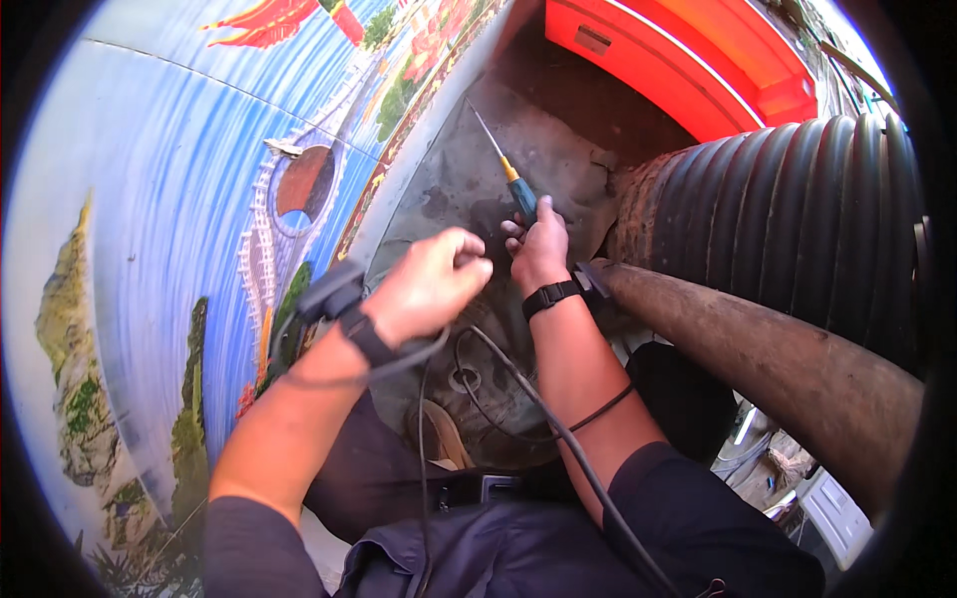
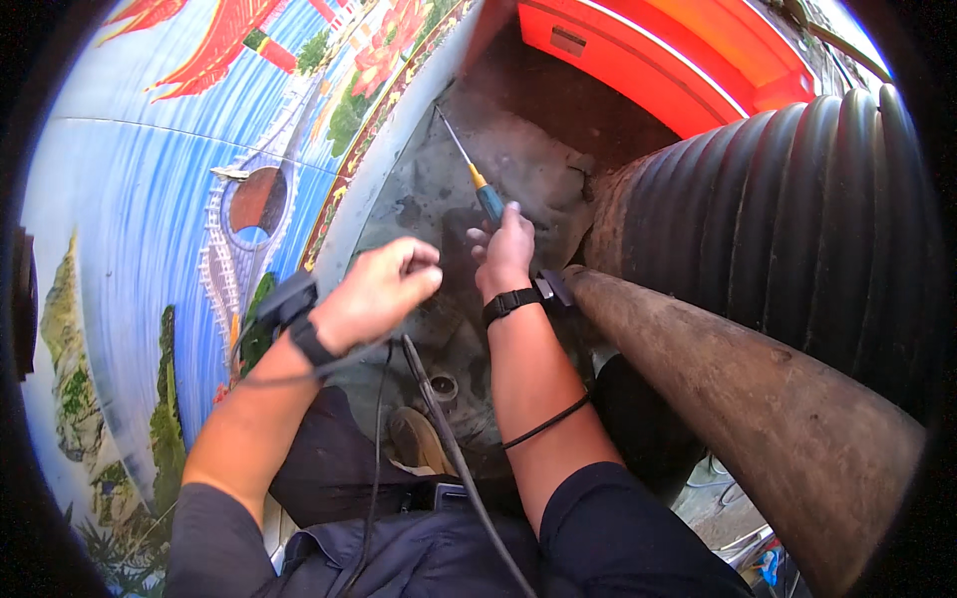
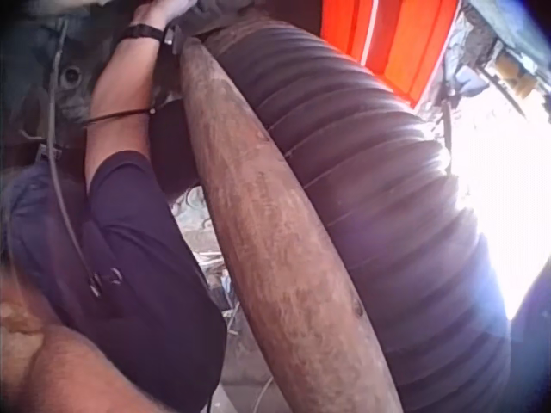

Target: The recorder is using a rotary hammer drill to make a hole in a tiled wall, then uses a screwdriver to manipulate wiring.

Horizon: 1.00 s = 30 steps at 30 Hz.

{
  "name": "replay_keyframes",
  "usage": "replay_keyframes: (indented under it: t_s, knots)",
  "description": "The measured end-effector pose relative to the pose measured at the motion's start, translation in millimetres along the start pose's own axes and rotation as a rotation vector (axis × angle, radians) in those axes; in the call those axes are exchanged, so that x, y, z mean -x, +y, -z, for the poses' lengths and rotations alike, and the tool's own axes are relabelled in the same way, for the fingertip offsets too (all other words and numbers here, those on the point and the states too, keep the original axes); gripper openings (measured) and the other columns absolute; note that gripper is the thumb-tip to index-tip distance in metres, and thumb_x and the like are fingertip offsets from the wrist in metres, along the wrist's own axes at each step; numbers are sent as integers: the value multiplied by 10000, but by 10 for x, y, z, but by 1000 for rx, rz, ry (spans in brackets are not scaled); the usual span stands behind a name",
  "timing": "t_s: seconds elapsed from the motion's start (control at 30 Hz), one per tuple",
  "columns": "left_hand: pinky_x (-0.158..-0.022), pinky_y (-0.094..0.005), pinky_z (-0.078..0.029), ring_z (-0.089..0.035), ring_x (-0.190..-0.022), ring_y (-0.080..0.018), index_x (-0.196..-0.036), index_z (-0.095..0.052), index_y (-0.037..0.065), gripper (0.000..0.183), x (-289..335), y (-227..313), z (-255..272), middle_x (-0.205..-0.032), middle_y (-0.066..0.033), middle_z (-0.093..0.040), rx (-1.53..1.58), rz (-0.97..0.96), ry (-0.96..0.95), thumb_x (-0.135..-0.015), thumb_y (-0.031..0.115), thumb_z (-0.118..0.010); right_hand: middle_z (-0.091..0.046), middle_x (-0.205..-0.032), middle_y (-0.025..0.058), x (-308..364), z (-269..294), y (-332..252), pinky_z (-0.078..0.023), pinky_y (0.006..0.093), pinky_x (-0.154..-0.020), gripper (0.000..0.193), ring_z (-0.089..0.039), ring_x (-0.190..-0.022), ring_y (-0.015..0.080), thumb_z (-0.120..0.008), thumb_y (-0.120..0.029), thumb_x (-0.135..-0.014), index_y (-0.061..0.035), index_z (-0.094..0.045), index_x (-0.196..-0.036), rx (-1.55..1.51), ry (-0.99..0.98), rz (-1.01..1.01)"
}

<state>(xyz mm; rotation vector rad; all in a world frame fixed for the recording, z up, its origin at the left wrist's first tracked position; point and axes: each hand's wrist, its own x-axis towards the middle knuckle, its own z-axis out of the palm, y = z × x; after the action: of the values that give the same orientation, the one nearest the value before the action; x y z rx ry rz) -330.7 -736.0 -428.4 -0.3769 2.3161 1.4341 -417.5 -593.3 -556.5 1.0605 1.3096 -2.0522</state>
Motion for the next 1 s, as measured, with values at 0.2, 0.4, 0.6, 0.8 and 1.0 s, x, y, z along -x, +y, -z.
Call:
replay_keyframes:
  t_s: [0.2, 0.4, 0.6, 0.8, 1.0]
  knots:
    - [-848, -321, -520, -645, -976, -166, -1178, -598, -30, 368, 623, 81, -206, -1037, -115, -687, 142, 145, -156, -923, 227, -660, -557, -889, 41, -118, 26, -30, -443, 307, -499, 347, -563, -591, 151, -571, -356, -986, -85, -484, -1184, -20, 2, 84]
    - [-850, -382, -527, -681, -975, -288, -1150, -607, 1, 363, 501, 95, -250, -1028, -166, -697, -126, 19, -100, -901, 264, -638, -559, -907, 37, -53, 19, 7, -429, 280, -521, 331, -587, -657, 149, -558, -365, -985, -90, -517, -1164, 82, -76, 20]
    - [-837, -404, -522, -672, -951, -320, -1121, -608, 15, 340, 506, -9, -308, -996, -175, -689, -194, -40, -101, -890, 265, -626, -558, -961, 42, -20, 20, -38, -443, 300, -568, 345, -590, -766, 156, -634, -269, -923, -93, -513, -1194, 70, -76, -27]
    - [-835, -437, -512, -654, -954, -346, -1095, -597, 20, 324, 523, -54, -389, -983, -179, -676, -313, -89, -161, -892, 272, -625, -560, -909, 38, -92, 3, -41, -410, 267, -475, 380, -561, -579, 141, -564, -398, -993, -64, -514, -1167, 125, -80, 134]
    - [-804, -456, -512, -650, -915, -359, -1090, -588, 33, 319, 551, -81, -397, -935, -175, -666, -359, -183, -104, -887, 274, -638, -565, -854, 49, -104, -19, -39, -395, 243, -445, 339, -572, -582, 133, -541, -381, -1006, -79, -505, -1157, 38, 2, 73]
